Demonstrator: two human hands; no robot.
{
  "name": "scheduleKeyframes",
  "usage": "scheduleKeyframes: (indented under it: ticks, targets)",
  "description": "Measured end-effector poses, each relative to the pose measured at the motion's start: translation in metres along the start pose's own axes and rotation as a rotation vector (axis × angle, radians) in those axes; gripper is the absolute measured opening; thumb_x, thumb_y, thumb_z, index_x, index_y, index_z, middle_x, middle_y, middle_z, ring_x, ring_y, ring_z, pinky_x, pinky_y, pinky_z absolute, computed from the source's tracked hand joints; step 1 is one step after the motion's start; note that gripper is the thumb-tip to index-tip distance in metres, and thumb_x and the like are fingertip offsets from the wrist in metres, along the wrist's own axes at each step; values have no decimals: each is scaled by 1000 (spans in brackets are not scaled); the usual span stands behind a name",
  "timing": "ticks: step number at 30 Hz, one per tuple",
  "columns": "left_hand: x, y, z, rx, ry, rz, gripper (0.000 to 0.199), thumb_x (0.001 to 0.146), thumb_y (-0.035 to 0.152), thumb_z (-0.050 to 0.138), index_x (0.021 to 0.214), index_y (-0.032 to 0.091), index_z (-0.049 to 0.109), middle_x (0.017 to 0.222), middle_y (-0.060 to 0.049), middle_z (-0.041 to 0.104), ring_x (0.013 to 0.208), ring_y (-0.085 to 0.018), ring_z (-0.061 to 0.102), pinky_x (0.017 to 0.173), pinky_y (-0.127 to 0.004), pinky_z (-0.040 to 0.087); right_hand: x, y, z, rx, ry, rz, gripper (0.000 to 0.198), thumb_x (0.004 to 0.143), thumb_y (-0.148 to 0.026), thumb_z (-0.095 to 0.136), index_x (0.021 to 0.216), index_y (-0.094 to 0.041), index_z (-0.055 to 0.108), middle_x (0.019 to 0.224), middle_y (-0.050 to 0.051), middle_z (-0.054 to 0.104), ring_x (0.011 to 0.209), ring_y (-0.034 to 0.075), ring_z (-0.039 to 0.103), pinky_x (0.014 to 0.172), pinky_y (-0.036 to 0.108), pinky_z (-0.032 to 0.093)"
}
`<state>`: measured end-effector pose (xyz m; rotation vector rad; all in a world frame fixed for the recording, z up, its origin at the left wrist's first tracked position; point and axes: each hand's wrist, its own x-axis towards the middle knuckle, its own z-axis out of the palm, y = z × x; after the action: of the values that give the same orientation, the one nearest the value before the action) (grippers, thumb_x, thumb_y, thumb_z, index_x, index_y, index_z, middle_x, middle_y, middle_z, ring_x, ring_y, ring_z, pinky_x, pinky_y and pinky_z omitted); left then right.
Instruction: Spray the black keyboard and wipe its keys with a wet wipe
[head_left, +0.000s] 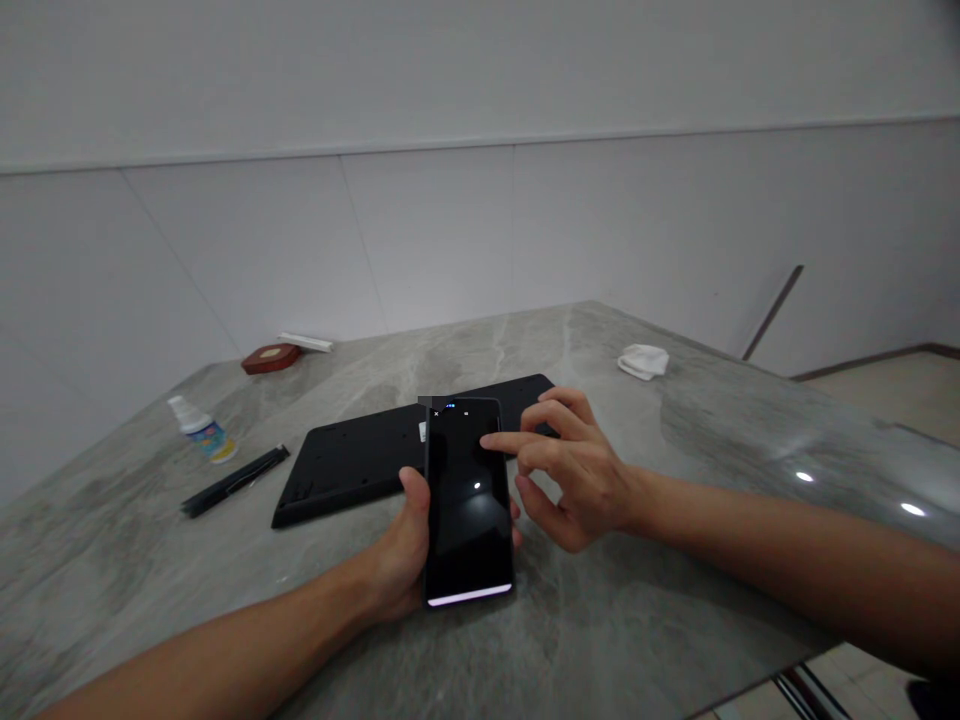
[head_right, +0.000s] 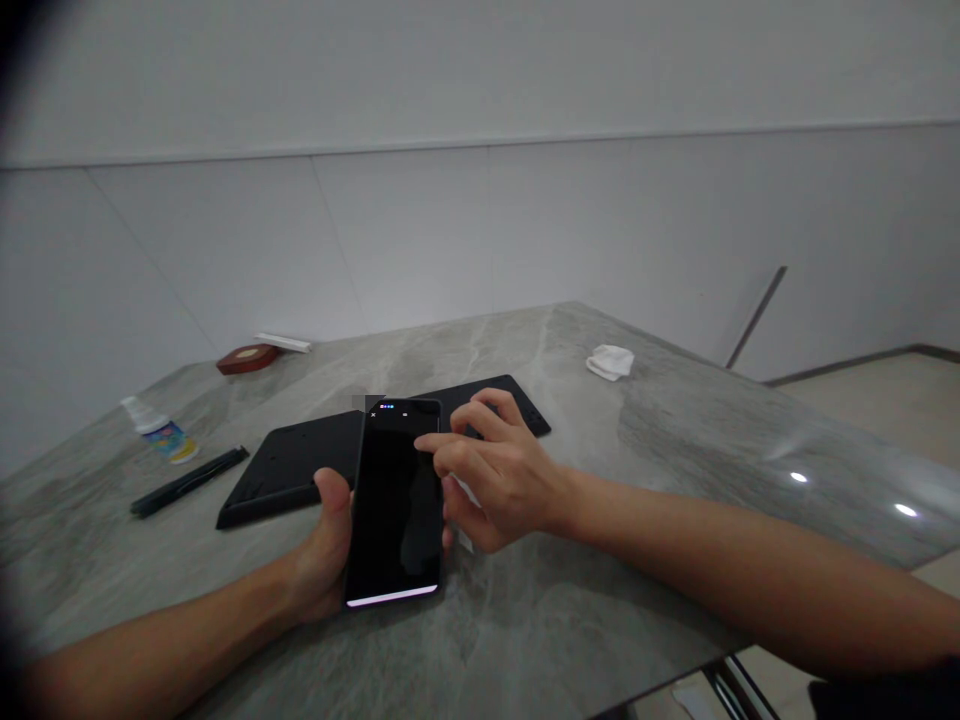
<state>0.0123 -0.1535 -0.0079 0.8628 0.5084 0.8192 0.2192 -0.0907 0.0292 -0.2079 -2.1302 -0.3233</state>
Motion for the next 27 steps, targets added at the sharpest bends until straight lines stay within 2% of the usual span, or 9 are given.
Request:
scheduleKeyframes:
  ticks: [7, 13, 16, 19, 22, 27]
  targets:
    - [1, 1, 1, -55, 18, 14, 96, 65, 86, 41, 117, 8, 61, 105, -19, 68, 95, -29, 67, 91, -41, 49, -3, 1, 1, -1, -13, 11, 24, 69, -13, 56, 91, -19, 48, 101, 1, 69, 84, 21, 53, 82, 46, 37]
    - [1, 1, 1, -88, 24, 25, 96, 67, 84, 38, 118, 6, 60, 108, -22, 67, 96, -31, 66, 93, -45, 47, -1, 0, -1, 19, -5, -7, 24, 68, -12, 54, 91, -19, 50, 101, 1, 69, 83, 20, 53, 81, 46, 37]
    - [1, 0, -1, -94, 62, 11, 97, 66, 85, 39, 123, 9, 58, 114, -22, 65, 102, -34, 64, 99, -50, 41, 1, -4, -4, 51, -24, -123, 16, 70, -14, 51, 84, -20, 51, 101, 1, 69, 80, 19, 52, 76, 43, 38]
    - [1, 1, 1, -96, 91, -7, 101, 63, 88, 40, 126, 11, 57, 121, -22, 62, 111, -37, 59, 105, -53, 35, 2, -10, -5, 119, -81, -346, 3, 73, -19, 49, 71, -20, 51, 99, 3, 69, 76, 19, 52, 68, 39, 39]
    - [2, 2, 5, -80, 78, -23, 104, 62, 90, 37, 125, 10, 58, 122, -23, 61, 115, -39, 56, 106, -54, 34, 2, -16, -2, 232, -176, -517, 9, 75, -23, 49, 67, -21, 53, 99, 5, 69, 73, 18, 51, 61, 35, 39]
    - [0, 4, 7, -80, 81, -40, 107, 61, 91, 35, 124, 8, 58, 118, -23, 63, 112, -39, 58, 105, -53, 36, 2, -23, 5, 312, -334, -570, 4, 70, -23, 51, 66, -22, 53, 111, 2, 66, 73, 16, 50, 65, 34, 42]
